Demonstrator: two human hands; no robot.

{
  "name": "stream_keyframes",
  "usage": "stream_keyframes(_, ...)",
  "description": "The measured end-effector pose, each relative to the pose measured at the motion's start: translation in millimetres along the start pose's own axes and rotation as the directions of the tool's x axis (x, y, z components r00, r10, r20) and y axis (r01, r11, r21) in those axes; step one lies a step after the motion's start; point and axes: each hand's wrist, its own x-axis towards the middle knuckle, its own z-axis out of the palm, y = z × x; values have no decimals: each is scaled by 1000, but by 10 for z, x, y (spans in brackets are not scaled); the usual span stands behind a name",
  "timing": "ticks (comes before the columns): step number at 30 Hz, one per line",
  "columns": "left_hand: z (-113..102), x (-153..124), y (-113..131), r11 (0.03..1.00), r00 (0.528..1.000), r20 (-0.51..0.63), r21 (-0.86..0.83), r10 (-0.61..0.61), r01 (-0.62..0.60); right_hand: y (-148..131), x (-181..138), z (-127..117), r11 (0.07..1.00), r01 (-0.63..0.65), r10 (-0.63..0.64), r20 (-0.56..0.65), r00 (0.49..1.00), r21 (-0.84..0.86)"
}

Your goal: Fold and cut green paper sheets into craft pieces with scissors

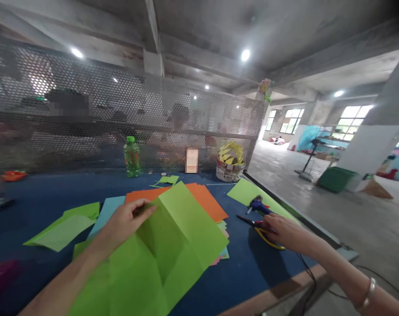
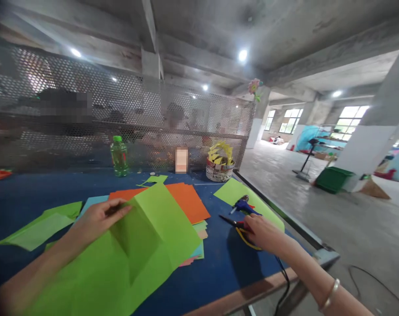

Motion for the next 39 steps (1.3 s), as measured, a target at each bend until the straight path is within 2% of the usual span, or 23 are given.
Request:
stream_keyframes(5,7,-36,77,1000,998,70,-26,0,2,171,-10,208,1000,-26,27,-38,999,16)
stream_keyframes(9,-16,-23,6,992,987,157,-127,43,-23,212,44,285,999,-16,20,-79,997,45)
stream_keyframes(10,-25,-17,-21,986,984,175,-164,31,-2,190,50,291,996,-10,19,-106,994,86)
stream_keyframes(12,-50,-6,-70,971,981,195,-231,-12,58,77,44,285,961,12,34,-162,986,276)
stream_keyframes(14,-81,2,-98,958,985,168,-275,-41,87,-136,14,254,823,22,69,-138,988,567)
stream_keyframes(16,-117,7,-102,952,992,115,-297,-44,77,-421,-27,205,592,-60,122,-16,992,803)
stream_keyframes(19,-164,8,-79,946,997,61,-318,-43,60,-883,-53,137,290,-206,307,114,945,935)
stream_keyframes(22,-193,-2,-46,938,999,30,-342,-42,50,-1279,6,123,134,-149,305,102,947,980)
stream_keyframes(26,-220,-21,-12,938,999,-16,-346,-34,26,-1678,133,199,28,-79,239,70,968,996)
stream_keyframes(30,-276,-20,-18,940,997,-65,-341,-49,24,-1932,218,316,-8,-19,205,21,979,1000)
stream_keyframes(35,-383,2,-53,933,988,-124,-356,-94,44,-2016,345,432,-37,10,195,-3,981,999)
stream_keyframes(39,-429,1,-54,921,986,-121,-384,-115,61,-2003,451,481,-56,41,219,-28,975,998)
